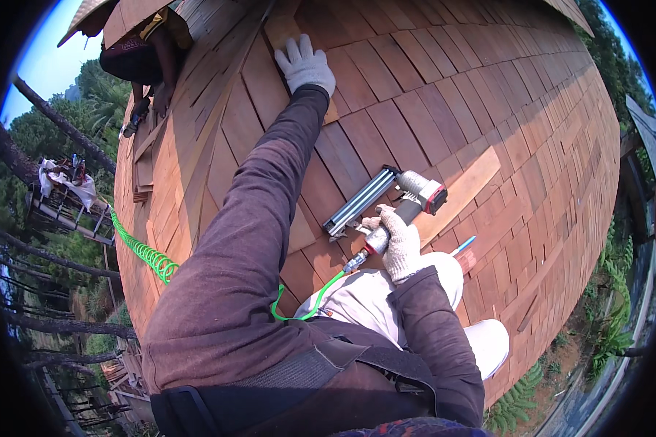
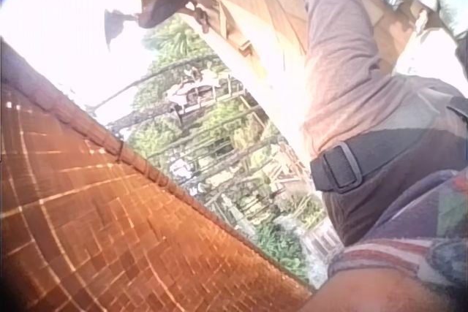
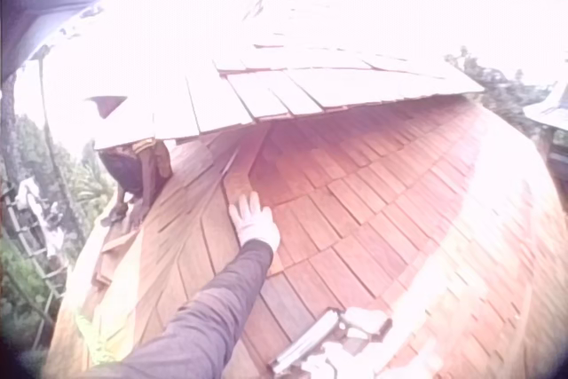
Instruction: The person positions wooden shingles onto a sloped roof and secures them using a pneumatic nail gun. They use a blue pen to mark a shingle held on their lap before placing and nailing it.
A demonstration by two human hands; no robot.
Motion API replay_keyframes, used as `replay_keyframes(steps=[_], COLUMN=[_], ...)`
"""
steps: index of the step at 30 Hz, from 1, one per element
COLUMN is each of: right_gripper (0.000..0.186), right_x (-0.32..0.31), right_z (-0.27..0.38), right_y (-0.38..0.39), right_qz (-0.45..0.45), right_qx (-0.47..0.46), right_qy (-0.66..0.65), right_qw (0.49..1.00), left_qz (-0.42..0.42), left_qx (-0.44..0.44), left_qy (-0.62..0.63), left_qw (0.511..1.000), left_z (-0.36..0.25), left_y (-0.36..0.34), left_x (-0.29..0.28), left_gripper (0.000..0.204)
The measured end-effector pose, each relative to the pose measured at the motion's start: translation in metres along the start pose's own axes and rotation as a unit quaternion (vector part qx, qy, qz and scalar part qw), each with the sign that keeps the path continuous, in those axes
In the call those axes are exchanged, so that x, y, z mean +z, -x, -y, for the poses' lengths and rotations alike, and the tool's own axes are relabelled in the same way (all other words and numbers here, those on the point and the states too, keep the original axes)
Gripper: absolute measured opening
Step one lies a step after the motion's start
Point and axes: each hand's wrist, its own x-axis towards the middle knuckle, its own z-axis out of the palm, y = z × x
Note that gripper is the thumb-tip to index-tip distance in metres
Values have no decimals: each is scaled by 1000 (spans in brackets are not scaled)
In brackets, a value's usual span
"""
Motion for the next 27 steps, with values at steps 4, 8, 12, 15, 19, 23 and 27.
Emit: replay_keyframes(steps=[4,8,12,15,19,23,27], right_gripper=[34,34,33,33,34,37,37], right_x=[3,1,0,-1,-6,0,-1], right_z=[4,2,0,-3,2,-5,-3], right_y=[2,1,-1,-2,-3,-3,-4], right_qz=[-9,-3,2,6,-10,9,3], right_qx=[3,-3,-3,-6,-6,-6,-9], right_qy=[-7,-7,-6,-10,-5,2,3], right_qw=[1000,1000,1000,1000,1000,1000,1000], left_qz=[32,37,18,4,120,127,104], left_qx=[-20,-80,-107,-116,-90,54,125], left_qy=[12,50,74,86,21,-14,-10], left_qw=[999,995,991,989,988,990,987], left_z=[-2,-7,-8,-9,-15,41,65], left_y=[0,2,5,2,-10,-35,-39], left_x=[-7,-6,0,6,-17,-24,-25], left_gripper=[38,38,37,41,39,39,46])
